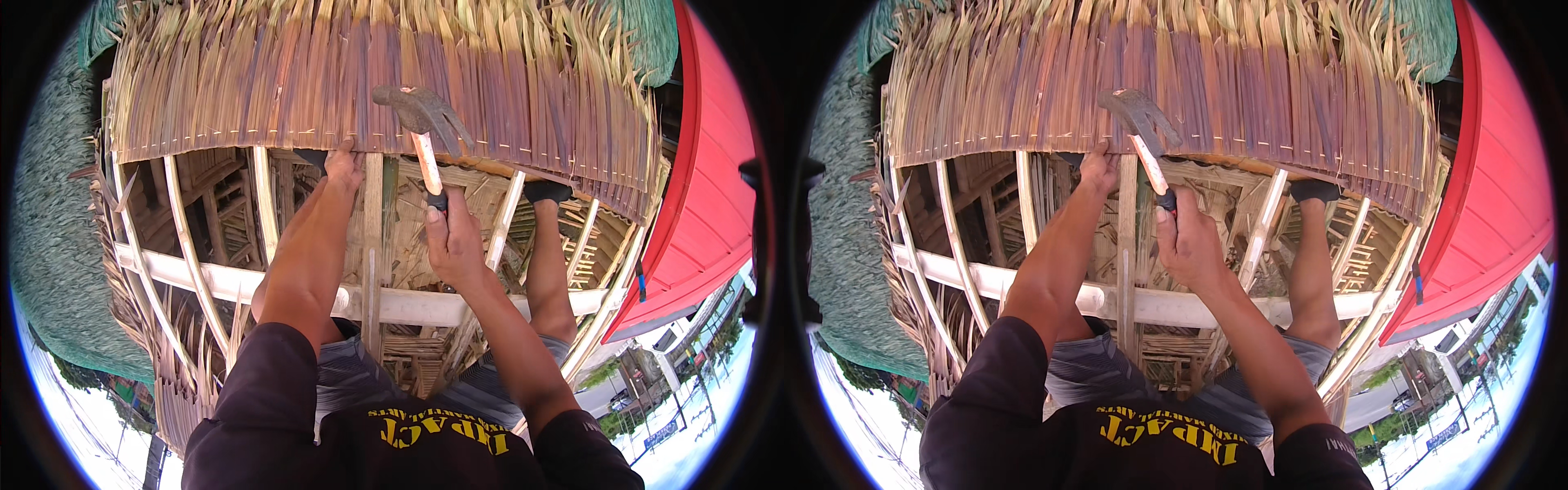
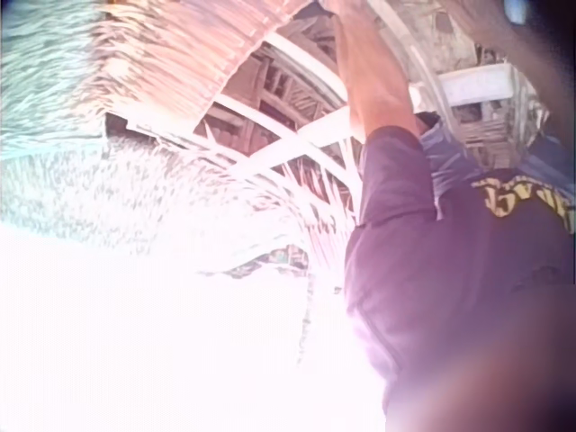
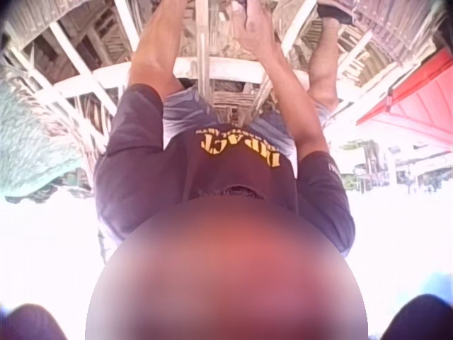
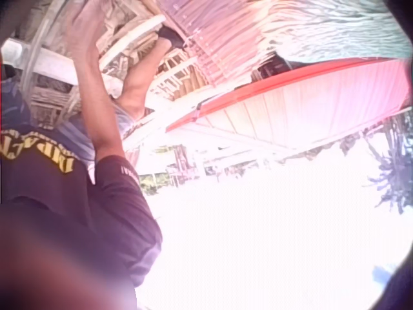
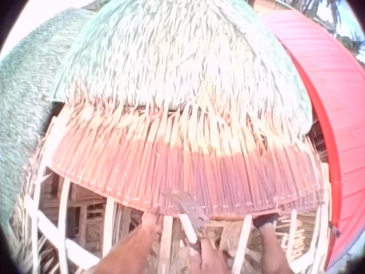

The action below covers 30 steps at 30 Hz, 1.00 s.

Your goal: The person installs thatched roof tiles on a wooden roof frame. They repeatedly place a tile, position a nail, and hammer it into the frame, then repeat the process along the roofline.

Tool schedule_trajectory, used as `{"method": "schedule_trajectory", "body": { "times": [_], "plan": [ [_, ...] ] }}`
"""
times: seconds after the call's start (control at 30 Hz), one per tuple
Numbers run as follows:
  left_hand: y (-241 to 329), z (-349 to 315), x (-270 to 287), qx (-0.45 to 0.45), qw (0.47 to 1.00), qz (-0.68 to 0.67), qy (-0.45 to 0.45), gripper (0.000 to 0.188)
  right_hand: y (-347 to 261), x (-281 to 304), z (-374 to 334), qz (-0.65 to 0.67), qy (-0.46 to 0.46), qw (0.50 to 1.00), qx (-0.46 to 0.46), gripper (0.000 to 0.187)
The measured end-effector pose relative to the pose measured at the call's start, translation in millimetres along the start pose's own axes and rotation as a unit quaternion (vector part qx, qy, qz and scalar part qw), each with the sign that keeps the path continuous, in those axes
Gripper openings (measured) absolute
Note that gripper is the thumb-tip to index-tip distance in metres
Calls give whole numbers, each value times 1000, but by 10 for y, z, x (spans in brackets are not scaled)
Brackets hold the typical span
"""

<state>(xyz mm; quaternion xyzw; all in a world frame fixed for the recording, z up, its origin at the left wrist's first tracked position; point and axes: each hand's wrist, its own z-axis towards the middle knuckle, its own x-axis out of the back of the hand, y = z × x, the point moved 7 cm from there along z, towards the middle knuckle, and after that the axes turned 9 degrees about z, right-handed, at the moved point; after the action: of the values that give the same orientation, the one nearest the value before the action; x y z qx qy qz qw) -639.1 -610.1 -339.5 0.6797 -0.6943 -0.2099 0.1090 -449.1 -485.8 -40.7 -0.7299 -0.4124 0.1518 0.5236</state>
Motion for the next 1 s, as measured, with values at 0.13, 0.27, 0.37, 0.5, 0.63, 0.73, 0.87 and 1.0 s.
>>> {"method": "schedule_trajectory", "body": {
  "times": [0.13, 0.27, 0.37, 0.5, 0.63, 0.73, 0.87, 1.0],
  "plan": [
    [-12, -53, 6, 16, 1000, 17, -17, 35, -78, -155, 206, -59, 11, 996, 61, 21],
    [23, -127, 10, 22, 998, 52, 19, 33, 324, -319, 598, -182, -54, 972, -137, 21],
    [45, -125, -44, 27, 998, 50, 8, 27, 104, -208, 618, -56, 58, 993, 85, 30],
    [38, -127, -68, 41, 997, 61, 13, 28, 257, -246, 483, -90, 36, 995, -4, 24],
    [48, -122, -54, 21, 998, 64, 21, 27, 271, -285, 521, -131, -7, 984, -124, 25],
    [-17, -70, -10, 47, 996, 61, 37, 34, 27, -184, 494, -31, 61, 997, -22, 26],
    [5, -44, -20, 50, 995, 55, 63, 27, 351, -330, 422, -138, -31, 985, -101, 32],
    [398, -515, -66, 88, 955, 280, 45, 28, 684, -331, 211, -205, -56, 960, -181, 33]
  ]
}}
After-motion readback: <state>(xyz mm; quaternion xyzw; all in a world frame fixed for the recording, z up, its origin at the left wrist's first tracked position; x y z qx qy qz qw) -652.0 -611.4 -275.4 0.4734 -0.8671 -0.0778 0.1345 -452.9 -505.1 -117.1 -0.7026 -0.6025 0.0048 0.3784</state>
